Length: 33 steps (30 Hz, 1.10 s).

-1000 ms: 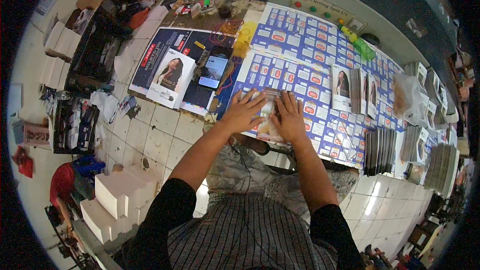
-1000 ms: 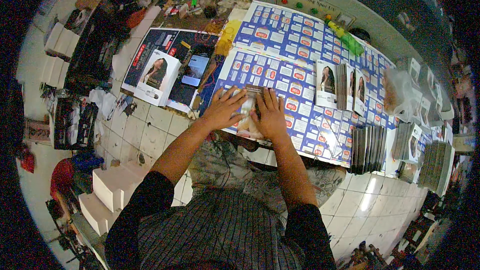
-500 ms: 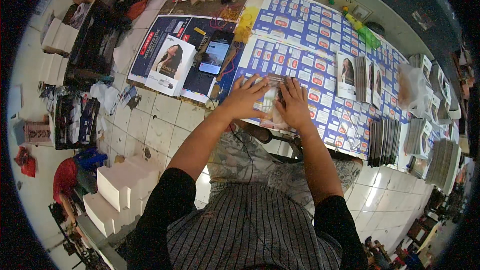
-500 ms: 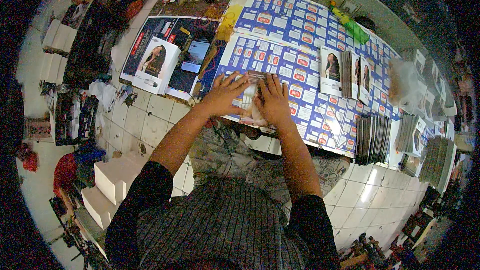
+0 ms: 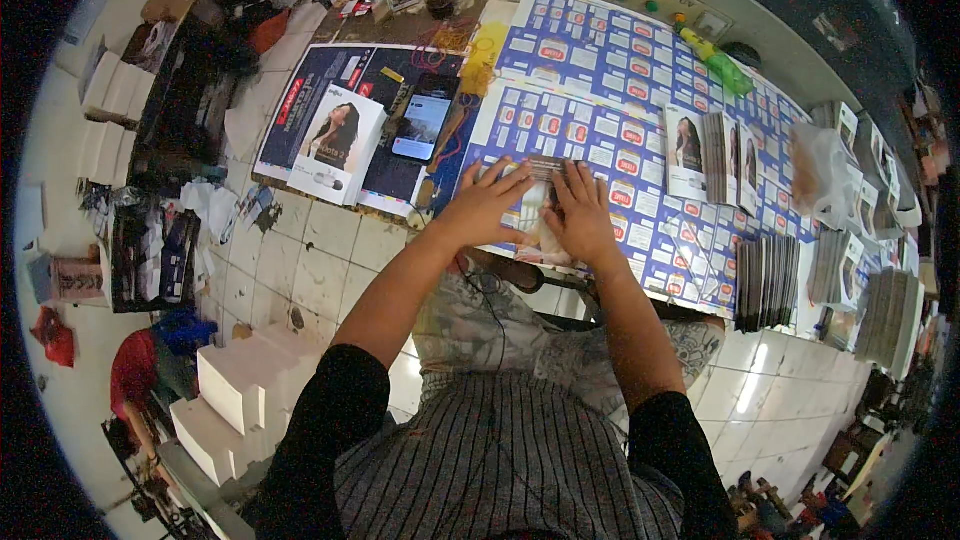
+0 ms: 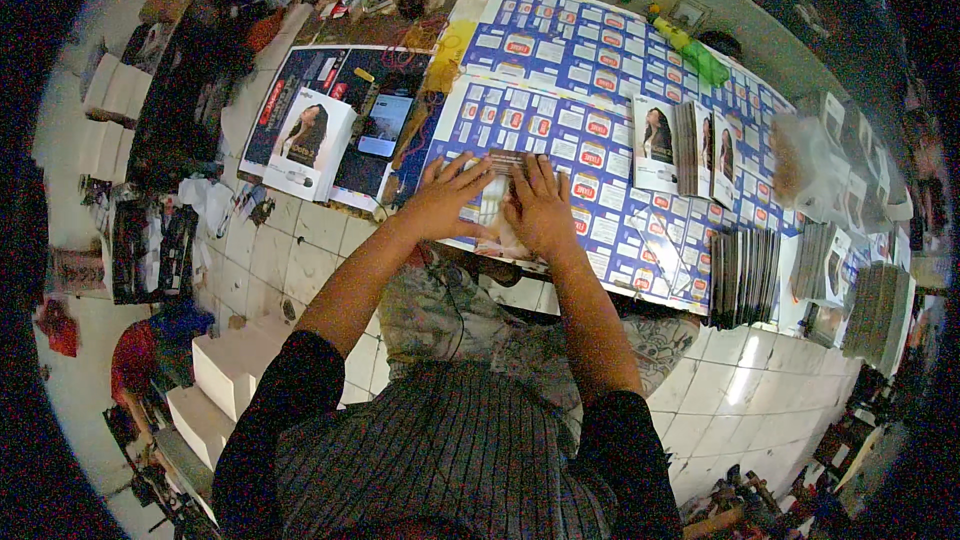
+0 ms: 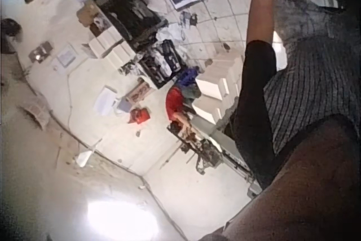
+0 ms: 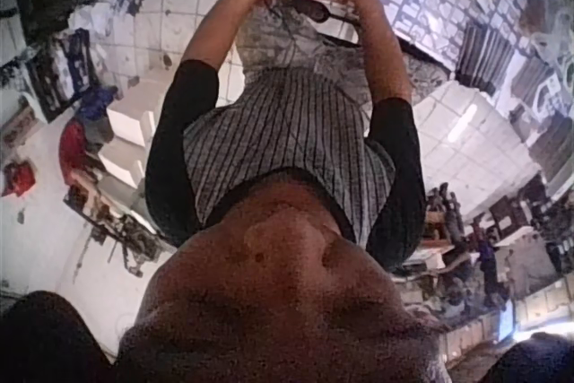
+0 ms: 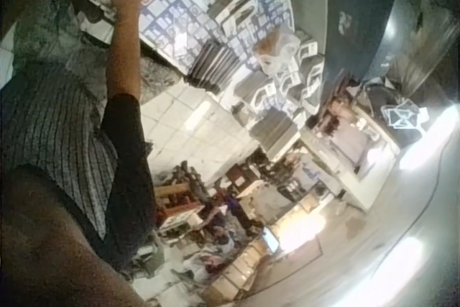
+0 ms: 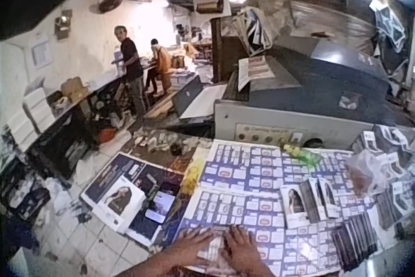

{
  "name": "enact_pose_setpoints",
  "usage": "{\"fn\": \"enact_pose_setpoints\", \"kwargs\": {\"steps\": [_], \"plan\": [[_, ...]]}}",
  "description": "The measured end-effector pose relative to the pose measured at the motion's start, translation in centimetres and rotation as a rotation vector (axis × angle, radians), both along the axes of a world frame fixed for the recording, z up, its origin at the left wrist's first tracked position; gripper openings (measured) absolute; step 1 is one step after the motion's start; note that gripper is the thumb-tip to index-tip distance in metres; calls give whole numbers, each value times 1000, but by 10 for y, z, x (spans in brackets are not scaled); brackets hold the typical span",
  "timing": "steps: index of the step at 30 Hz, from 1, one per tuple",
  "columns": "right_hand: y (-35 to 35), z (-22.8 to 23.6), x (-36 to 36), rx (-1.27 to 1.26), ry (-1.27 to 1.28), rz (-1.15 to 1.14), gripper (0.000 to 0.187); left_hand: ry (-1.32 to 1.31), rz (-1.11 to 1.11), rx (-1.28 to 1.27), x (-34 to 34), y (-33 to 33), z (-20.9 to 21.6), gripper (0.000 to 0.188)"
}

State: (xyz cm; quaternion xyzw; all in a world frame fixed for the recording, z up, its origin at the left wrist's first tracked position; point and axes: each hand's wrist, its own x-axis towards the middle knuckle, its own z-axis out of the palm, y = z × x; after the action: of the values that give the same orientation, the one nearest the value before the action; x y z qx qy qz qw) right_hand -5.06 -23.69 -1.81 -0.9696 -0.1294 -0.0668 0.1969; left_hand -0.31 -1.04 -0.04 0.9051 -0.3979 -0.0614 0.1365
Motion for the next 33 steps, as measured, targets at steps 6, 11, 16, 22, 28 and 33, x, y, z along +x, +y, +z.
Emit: {"fn": "enact_pose_setpoints", "kwargs": {"steps": [6, 11, 16, 22, 28, 33], "plan": [[-62, -12, -22, 212, -73, -238, 60, 35, 18, 157, 3, -8, 10, 107], [-151, -9, -102, -133, -57, -782, 57, 93, -8, 269, 3, -26, 28, 105], [-51, 22, -74, 30, -55, -292, 38, 221, 36, 482, 10, -54, 51, 111], [-26, 5, -12, -28, -141, -324, 29, 272, 54, 544, 12, -63, 52, 112], [-47, 3, 38, 35, -116, -408, 31, 263, 50, 539, 14, -62, 50, 112], [-52, -1, 57, 65, -143, -406, 34, 256, 22, 524, 14, -62, 42, 112]]}}
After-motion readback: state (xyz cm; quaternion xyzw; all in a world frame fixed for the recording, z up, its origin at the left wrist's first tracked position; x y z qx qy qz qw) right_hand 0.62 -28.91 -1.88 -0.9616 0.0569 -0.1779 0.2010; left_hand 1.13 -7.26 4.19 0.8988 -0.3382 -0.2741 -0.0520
